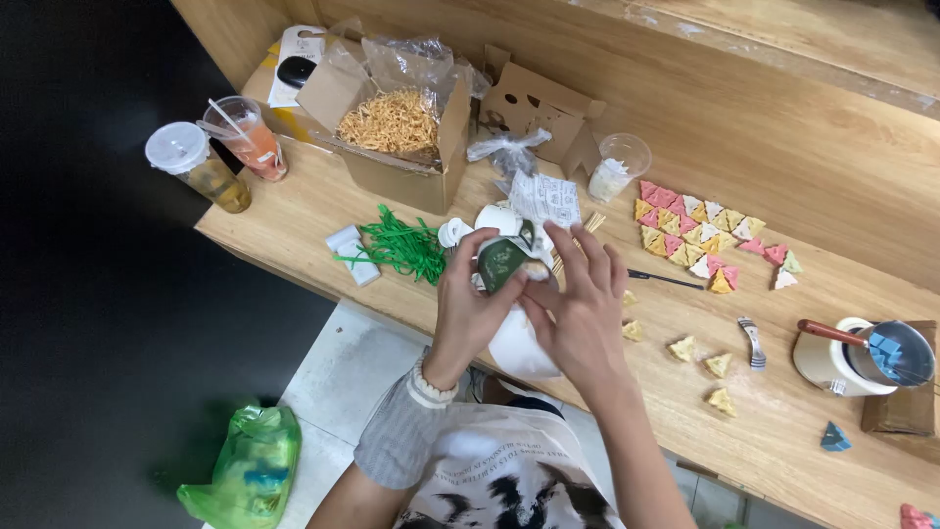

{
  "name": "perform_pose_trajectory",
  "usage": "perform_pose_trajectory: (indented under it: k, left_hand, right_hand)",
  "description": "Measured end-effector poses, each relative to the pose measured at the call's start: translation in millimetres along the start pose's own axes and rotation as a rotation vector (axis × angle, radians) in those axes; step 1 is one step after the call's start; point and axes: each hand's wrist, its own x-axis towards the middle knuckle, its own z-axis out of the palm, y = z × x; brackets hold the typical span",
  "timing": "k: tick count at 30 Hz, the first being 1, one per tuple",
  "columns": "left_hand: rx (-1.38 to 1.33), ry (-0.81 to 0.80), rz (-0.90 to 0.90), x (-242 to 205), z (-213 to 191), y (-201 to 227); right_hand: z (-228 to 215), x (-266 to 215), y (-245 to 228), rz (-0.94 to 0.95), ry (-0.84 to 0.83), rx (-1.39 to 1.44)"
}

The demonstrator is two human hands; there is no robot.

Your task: The recorder is assembling small gift packages by placing shredded paper into small containers and decorating them with ribbons.

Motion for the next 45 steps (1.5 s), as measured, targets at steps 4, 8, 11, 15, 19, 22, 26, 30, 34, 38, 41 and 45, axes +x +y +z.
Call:
perform_pose_trajectory:
  k: [4, 8, 11, 15, 19, 22, 26, 30, 34, 38, 41, 45]
  left_hand:
    - [0.132, 0.010, 0.198, -2.1, 0.1, -5.4]
    - [-0.052, 0.008, -0.110, 0.4, 0.1, -18.7]
    - [-0.117, 0.003, -0.219, 3.0, -1.3, -26.7]
    - [-0.055, -0.038, -0.150, -1.2, 2.2, -45.8]
    - [-0.416, -0.070, -0.243, -2.2, -7.1, -88.9]
    - [-0.441, -0.099, -0.378, -3.2, -32.4, -75.2]
    - [-0.515, -0.133, -0.438, -8.2, -51.6, -75.0]
    - [-0.359, -0.149, -0.424, -10.0, -47.0, -62.7]
    - [-0.327, -0.181, -0.330, -13.9, -40.2, -60.3]
    - [-0.286, -0.156, -0.445, -21.9, -29.6, -64.6]
    - [-0.258, -0.153, -0.517, -21.8, -25.2, -75.7]
    - [-0.277, -0.171, -0.575, -21.7, -17.4, -92.7]
  right_hand:
    - [5.0, 8.0, 9.2, 0.053, -0.291, -0.172]
    - [-15.0, 5.7, 14.5, 0.050, -0.291, 0.143]
    - [-34.0, 15.1, 9.2, 0.121, -0.210, 0.247]
    - [-23.6, 10.4, 12.8, 0.018, -0.185, 0.179]
    - [-13.8, -19.1, 47.3, 0.315, -0.064, 0.349]
    - [-6.5, -50.9, 97.0, 0.542, 0.005, 0.324]
    - [37.2, -113.0, 189.8, 0.932, -0.143, 0.308]
    - [129.8, -130.2, 260.4, 0.804, -0.196, 0.223]
    - [225.9, -99.1, 287.7, 0.835, -0.323, 0.135]
    - [272.0, -81.0, 294.3, 1.009, -0.490, 0.051]
    - [296.1, -82.4, 303.2, 1.069, -0.541, 0.049]
    - [309.8, -91.5, 316.1, 1.084, -0.507, 0.118]
